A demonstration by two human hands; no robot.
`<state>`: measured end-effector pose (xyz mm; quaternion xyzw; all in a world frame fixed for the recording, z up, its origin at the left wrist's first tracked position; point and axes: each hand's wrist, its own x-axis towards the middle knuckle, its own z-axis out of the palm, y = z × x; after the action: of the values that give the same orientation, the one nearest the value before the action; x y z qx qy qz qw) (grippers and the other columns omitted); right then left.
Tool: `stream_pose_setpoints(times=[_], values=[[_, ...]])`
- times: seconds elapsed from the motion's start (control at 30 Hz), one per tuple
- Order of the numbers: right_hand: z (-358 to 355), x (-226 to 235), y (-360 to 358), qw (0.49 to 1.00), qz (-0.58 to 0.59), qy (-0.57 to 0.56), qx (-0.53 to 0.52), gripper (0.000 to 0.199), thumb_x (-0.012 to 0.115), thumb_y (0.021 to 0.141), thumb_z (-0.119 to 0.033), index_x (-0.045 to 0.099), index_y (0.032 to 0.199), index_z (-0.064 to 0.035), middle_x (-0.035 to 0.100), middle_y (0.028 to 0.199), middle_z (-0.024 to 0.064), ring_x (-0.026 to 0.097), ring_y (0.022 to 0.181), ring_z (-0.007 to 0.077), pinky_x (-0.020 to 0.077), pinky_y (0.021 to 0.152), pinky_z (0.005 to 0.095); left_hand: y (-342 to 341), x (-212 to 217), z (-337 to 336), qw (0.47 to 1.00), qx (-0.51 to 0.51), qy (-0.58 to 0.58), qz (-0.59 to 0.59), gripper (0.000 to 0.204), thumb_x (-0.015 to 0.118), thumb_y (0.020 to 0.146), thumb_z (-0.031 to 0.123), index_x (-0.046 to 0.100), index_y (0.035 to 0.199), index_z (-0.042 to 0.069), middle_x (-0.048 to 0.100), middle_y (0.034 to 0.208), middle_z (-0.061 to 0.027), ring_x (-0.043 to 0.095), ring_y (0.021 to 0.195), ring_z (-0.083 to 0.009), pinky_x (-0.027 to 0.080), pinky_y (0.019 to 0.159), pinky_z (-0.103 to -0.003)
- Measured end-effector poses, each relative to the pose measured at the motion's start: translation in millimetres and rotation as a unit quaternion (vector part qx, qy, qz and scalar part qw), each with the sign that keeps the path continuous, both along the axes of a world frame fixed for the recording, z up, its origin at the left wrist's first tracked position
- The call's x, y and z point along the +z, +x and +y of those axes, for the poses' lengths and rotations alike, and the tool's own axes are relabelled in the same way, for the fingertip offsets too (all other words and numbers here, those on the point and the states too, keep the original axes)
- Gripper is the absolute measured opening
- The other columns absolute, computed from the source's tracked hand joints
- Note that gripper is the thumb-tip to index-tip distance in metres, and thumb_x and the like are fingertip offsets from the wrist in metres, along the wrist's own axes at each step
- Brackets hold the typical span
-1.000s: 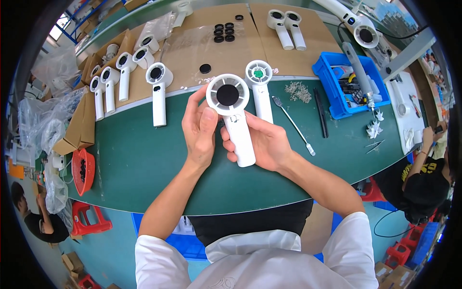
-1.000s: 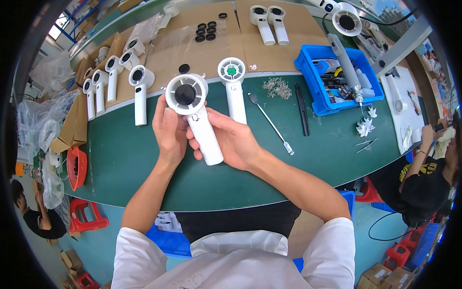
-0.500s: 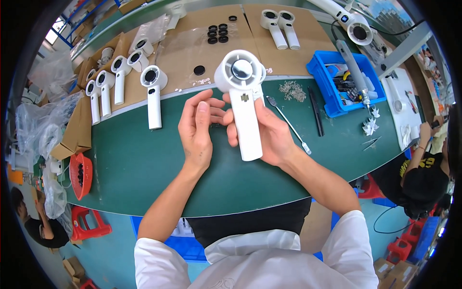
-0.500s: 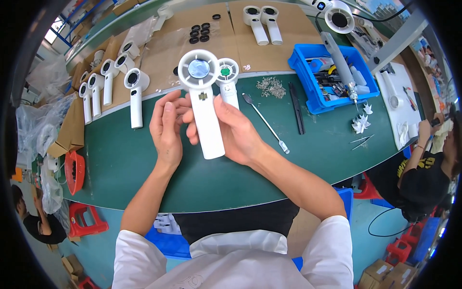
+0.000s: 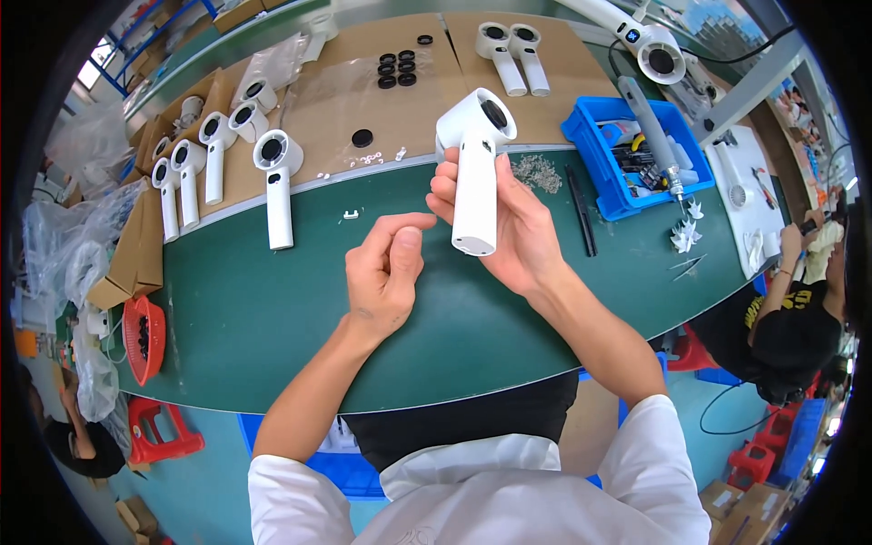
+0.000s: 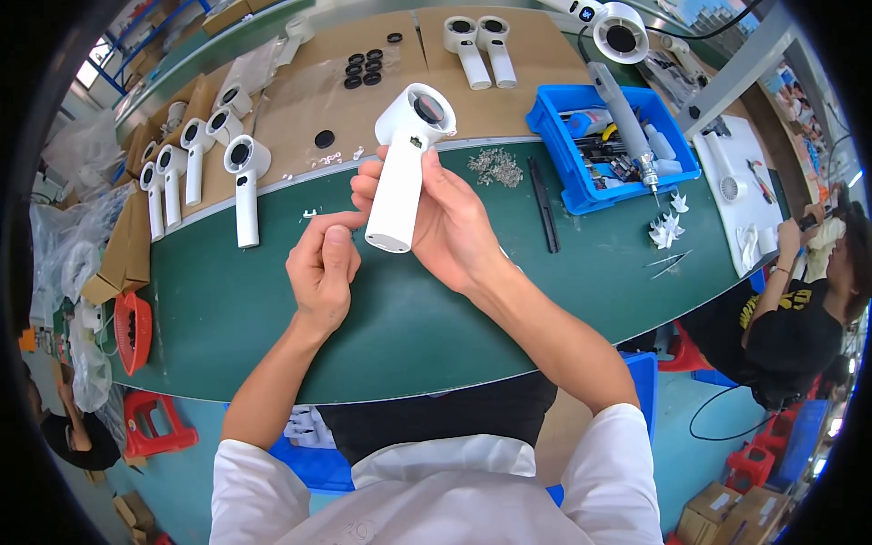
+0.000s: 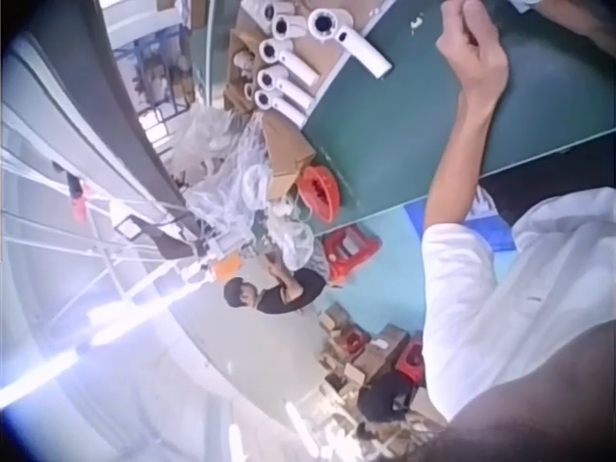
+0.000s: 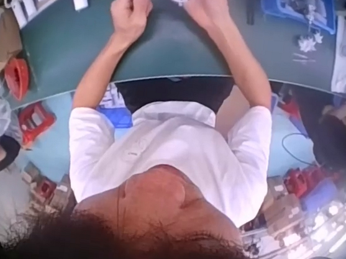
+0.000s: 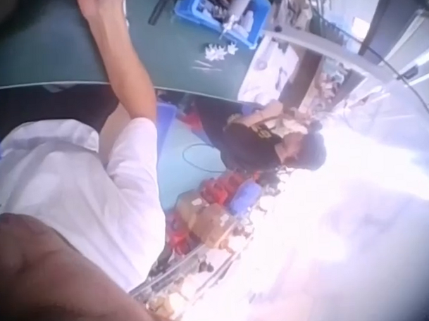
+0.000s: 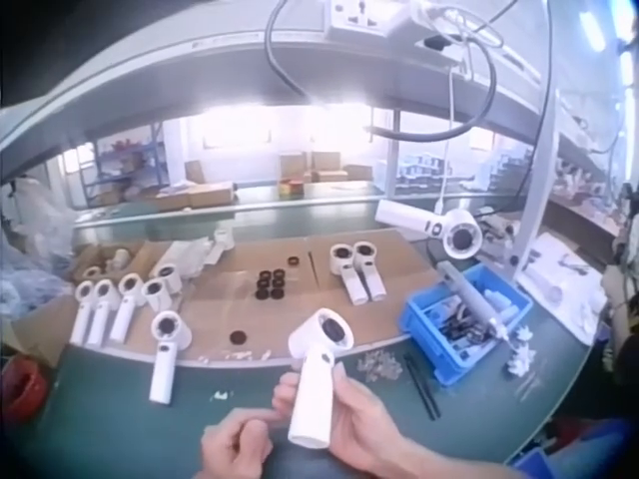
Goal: The person assembles a portable fan by fitting casing parts together, adjusting wires inside the handle using tweezers, testing the digital display and controls by hand, and driving a screw into the base using a power screwdriver.
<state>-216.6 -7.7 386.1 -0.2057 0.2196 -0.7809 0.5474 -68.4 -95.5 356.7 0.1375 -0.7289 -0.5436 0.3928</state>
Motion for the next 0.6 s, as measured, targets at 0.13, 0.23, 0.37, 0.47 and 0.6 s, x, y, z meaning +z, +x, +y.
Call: stream_pose_setpoints(times=[0.13,0.23,0.37,0.47,0.6], values=[[-2,-9,-3,0.997,0.073,-0.022,0.017,0.055,0.042,0.101,-0.041,0.039,0.136,0.0012,0.059,0.123,0.0138,0.056,0.117,0.0274,0.0409,0.107,0.0435,1,-6,-9,0.996,-0.083,0.0,0.026,0.032,0.048,0.101,0.023,0.058,0.109,-0.006,0.051,0.063,0.0008,0.044,0.054,-0.005,0.033,0.049,-0.023],[-4,-10,-2,0.979,0.202,-0.032,-0.013,0.061,0.048,0.098,-0.046,0.038,0.138,-0.0006,0.054,0.132,0.019,0.051,0.125,0.0305,0.0359,0.109,0.0463,-2,-3,-2,0.993,-0.107,0.003,0.04,0.046,0.046,0.1,0.036,0.053,0.114,-0.007,0.059,0.074,-0.0061,0.052,0.063,-0.0096,0.042,0.057,-0.025],[-4,-18,-1,0.977,0.206,-0.041,0.045,0.066,0.048,0.098,-0.043,0.03,0.145,-0.0018,0.046,0.14,0.0219,0.05,0.125,0.0304,0.0345,0.11,0.046,-3,-5,4,0.997,-0.077,-0.027,-0.007,0.043,0.052,0.097,0.028,0.049,0.12,-0.008,0.065,0.087,-0.0137,0.063,0.07,-0.0169,0.05,0.064,-0.028],[-8,-21,4,0.969,0.243,-0.042,0.021,0.067,0.046,0.099,-0.043,0.025,0.149,-0.0029,0.044,0.142,0.0211,0.048,0.128,0.0289,0.0337,0.11,0.0451,-2,-11,3,0.993,0.003,-0.096,-0.062,0.036,0.059,0.094,0.016,0.051,0.119,-0.009,0.065,0.094,-0.0207,0.067,0.068,-0.0261,0.052,0.062,-0.032],[-10,-23,3,0.95,0.304,-0.072,-0.021,0.065,0.044,0.101,-0.04,0.023,0.15,-0.0033,0.044,0.143,0.0191,0.042,0.134,0.0261,0.0324,0.11,0.0434,-7,-7,-4,0.959,0.097,-0.268,-0.016,0.034,0.059,0.094,0.015,0.054,0.117,-0.009,0.065,0.095,-0.0216,0.067,0.072,-0.0315,0.053,0.062,-0.034]])
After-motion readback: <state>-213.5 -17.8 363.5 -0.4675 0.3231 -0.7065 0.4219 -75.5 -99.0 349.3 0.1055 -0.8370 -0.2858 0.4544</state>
